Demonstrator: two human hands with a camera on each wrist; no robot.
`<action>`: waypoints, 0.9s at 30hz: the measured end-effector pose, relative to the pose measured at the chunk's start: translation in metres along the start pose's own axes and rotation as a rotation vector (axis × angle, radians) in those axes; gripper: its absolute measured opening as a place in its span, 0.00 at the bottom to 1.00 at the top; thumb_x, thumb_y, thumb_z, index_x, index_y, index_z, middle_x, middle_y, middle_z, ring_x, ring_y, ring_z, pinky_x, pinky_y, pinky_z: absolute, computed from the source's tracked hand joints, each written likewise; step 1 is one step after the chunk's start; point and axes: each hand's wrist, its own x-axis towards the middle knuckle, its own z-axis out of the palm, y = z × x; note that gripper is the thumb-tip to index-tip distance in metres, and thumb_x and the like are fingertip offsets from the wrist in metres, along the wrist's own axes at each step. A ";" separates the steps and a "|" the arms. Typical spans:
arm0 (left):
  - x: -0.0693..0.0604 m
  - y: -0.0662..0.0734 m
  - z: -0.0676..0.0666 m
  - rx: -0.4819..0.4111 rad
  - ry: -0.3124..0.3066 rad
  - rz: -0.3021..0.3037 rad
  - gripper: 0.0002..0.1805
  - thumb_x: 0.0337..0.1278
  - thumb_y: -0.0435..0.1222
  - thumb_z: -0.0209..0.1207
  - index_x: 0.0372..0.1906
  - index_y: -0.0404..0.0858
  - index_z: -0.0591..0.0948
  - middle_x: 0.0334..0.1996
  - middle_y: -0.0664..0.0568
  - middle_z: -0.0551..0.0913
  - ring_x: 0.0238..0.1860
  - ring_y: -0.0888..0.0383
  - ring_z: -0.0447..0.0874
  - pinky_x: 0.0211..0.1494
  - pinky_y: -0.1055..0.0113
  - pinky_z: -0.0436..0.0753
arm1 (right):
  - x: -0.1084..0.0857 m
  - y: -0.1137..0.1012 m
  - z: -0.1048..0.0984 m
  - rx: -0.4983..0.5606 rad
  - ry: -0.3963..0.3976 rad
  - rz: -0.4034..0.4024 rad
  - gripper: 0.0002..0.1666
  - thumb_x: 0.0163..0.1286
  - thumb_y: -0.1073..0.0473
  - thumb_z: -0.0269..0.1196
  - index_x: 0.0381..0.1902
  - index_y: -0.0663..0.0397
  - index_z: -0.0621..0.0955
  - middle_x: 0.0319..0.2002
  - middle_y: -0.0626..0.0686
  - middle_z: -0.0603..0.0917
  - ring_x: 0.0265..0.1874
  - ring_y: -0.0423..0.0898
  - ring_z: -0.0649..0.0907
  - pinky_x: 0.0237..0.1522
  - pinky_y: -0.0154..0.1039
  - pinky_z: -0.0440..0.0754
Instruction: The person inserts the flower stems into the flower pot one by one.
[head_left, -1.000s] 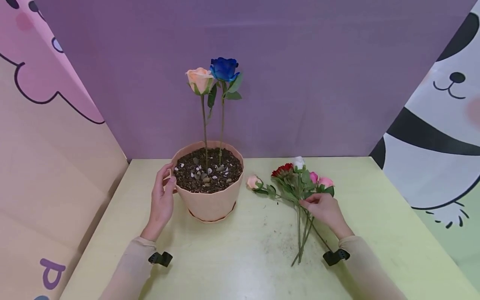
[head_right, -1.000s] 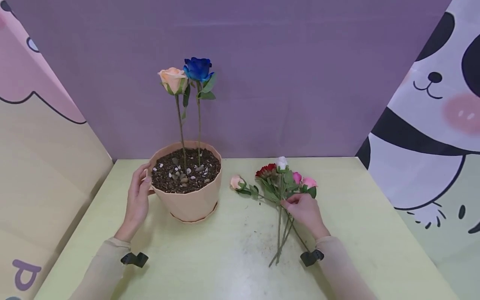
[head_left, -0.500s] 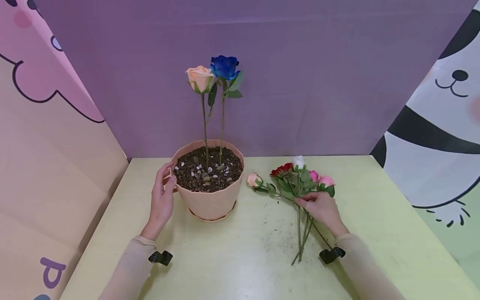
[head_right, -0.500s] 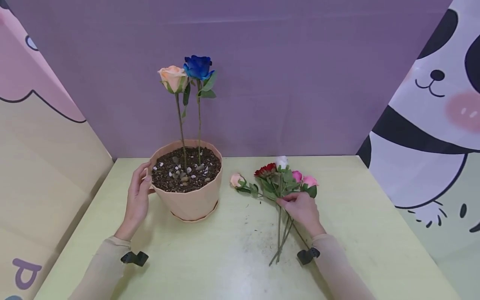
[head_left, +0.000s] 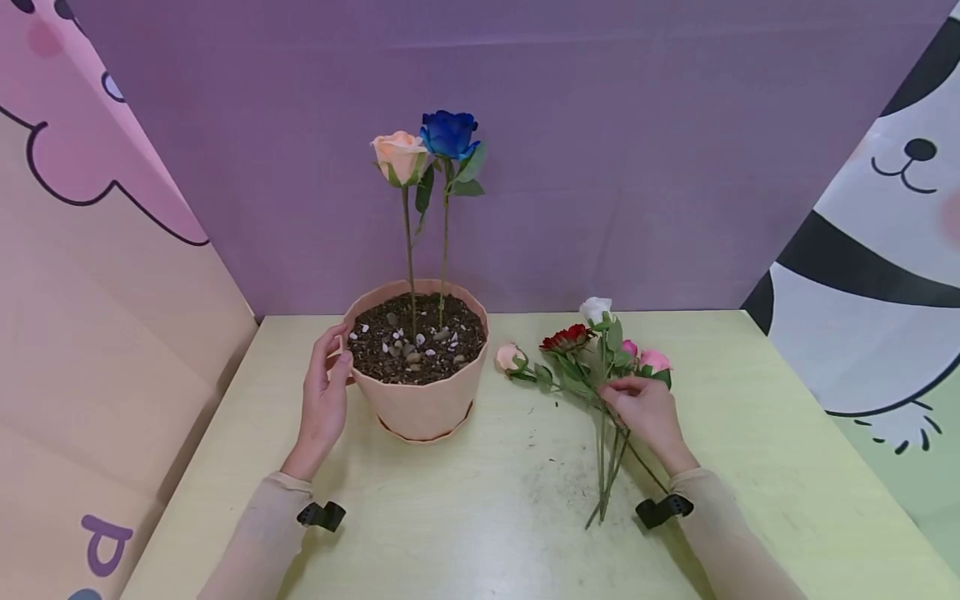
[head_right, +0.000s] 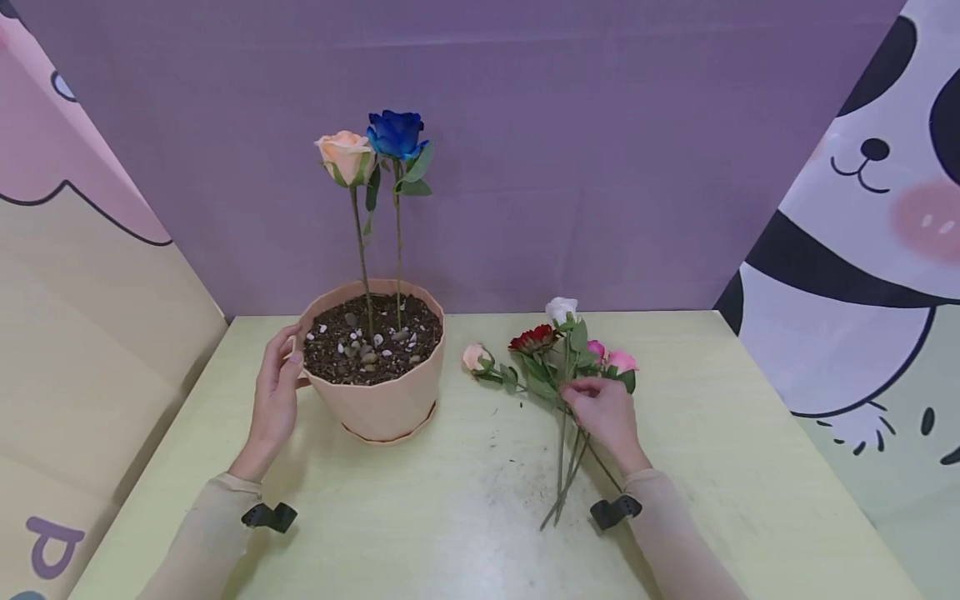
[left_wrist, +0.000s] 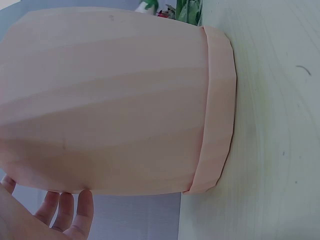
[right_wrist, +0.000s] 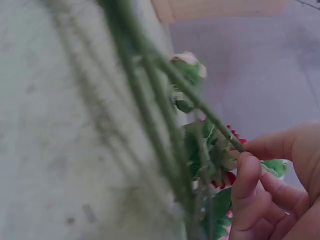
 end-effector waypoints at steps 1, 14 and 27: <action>0.000 0.000 0.000 0.002 -0.001 -0.001 0.26 0.87 0.39 0.44 0.81 0.43 0.65 0.74 0.40 0.70 0.59 0.68 0.73 0.54 0.77 0.79 | 0.000 -0.002 -0.001 0.017 0.001 0.003 0.21 0.75 0.51 0.68 0.54 0.63 0.88 0.34 0.52 0.92 0.22 0.41 0.84 0.29 0.36 0.82; 0.000 0.000 0.001 -0.008 0.009 0.016 0.26 0.86 0.39 0.44 0.80 0.42 0.66 0.73 0.38 0.70 0.57 0.69 0.74 0.52 0.77 0.79 | 0.001 -0.025 -0.008 0.218 -0.021 0.022 0.28 0.77 0.48 0.67 0.62 0.65 0.83 0.40 0.52 0.89 0.25 0.41 0.87 0.30 0.35 0.87; 0.000 0.000 0.001 -0.003 0.008 0.002 0.26 0.86 0.39 0.44 0.81 0.42 0.66 0.74 0.39 0.70 0.58 0.68 0.74 0.53 0.77 0.79 | 0.002 -0.041 -0.012 0.281 0.004 -0.031 0.29 0.78 0.47 0.66 0.66 0.63 0.82 0.43 0.43 0.90 0.31 0.37 0.91 0.35 0.37 0.91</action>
